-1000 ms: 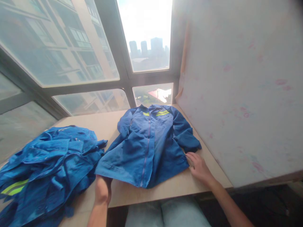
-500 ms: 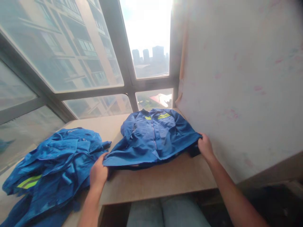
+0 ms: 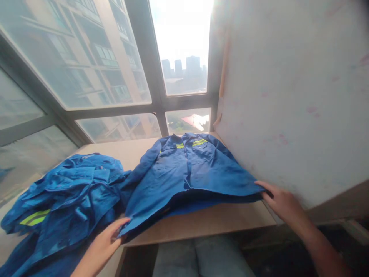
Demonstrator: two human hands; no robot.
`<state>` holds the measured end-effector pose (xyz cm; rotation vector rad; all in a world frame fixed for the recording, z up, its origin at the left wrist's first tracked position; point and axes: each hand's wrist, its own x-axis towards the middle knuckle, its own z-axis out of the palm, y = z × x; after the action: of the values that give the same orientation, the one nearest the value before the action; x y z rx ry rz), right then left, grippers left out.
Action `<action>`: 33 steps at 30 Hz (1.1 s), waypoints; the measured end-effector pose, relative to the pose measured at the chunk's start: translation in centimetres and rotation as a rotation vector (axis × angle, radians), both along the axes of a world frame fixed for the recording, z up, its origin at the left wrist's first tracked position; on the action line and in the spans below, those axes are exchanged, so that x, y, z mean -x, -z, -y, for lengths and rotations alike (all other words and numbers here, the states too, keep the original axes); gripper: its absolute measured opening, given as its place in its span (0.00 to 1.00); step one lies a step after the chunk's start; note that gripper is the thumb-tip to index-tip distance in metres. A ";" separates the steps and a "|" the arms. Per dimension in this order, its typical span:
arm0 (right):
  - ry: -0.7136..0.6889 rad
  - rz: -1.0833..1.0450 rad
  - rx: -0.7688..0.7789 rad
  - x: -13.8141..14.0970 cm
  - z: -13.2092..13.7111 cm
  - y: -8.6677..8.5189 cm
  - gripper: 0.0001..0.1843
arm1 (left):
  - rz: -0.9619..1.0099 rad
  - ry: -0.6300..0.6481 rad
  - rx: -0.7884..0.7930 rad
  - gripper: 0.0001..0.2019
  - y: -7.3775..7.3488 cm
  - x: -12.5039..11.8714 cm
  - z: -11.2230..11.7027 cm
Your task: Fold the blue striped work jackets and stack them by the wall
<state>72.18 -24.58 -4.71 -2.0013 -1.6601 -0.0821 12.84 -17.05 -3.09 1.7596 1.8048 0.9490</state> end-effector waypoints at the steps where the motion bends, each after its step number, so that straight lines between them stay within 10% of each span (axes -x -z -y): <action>1: -0.057 -0.055 0.055 -0.5 1.3 2.3 0.23 | 0.019 0.042 0.071 0.15 1.6 0.5 1.0; 5: -0.223 -0.216 0.297 -1.7 4.4 7.1 0.25 | -0.068 0.211 0.216 0.19 4.5 2.8 2.4; 9: -0.138 -0.081 0.219 -1.0 1.7 5.8 0.19 | -0.291 0.151 0.156 0.18 3.1 1.6 -0.4; 14: -0.260 -0.017 0.034 5.4 -6.1 3.8 0.19 | -0.344 0.261 -0.125 0.16 2.1 -10.7 -2.5; 20: -0.508 0.018 0.112 13.4 -12.5 6.9 0.24 | -0.372 0.756 -0.202 0.15 4.1 -24.9 -2.2; 28: -0.277 0.048 0.188 11.1 -14.5 9.5 0.18 | -0.676 0.714 -0.117 0.30 9.5 -19.6 -3.5; 33: -0.304 0.080 0.206 13.7 -18.7 8.4 0.16 | -0.638 0.709 -0.168 0.25 9.0 -19.4 -4.3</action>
<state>58.49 -5.90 -13.07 -1.8839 -2.0777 0.1254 32.29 -12.76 -12.12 2.7503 1.2141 0.2585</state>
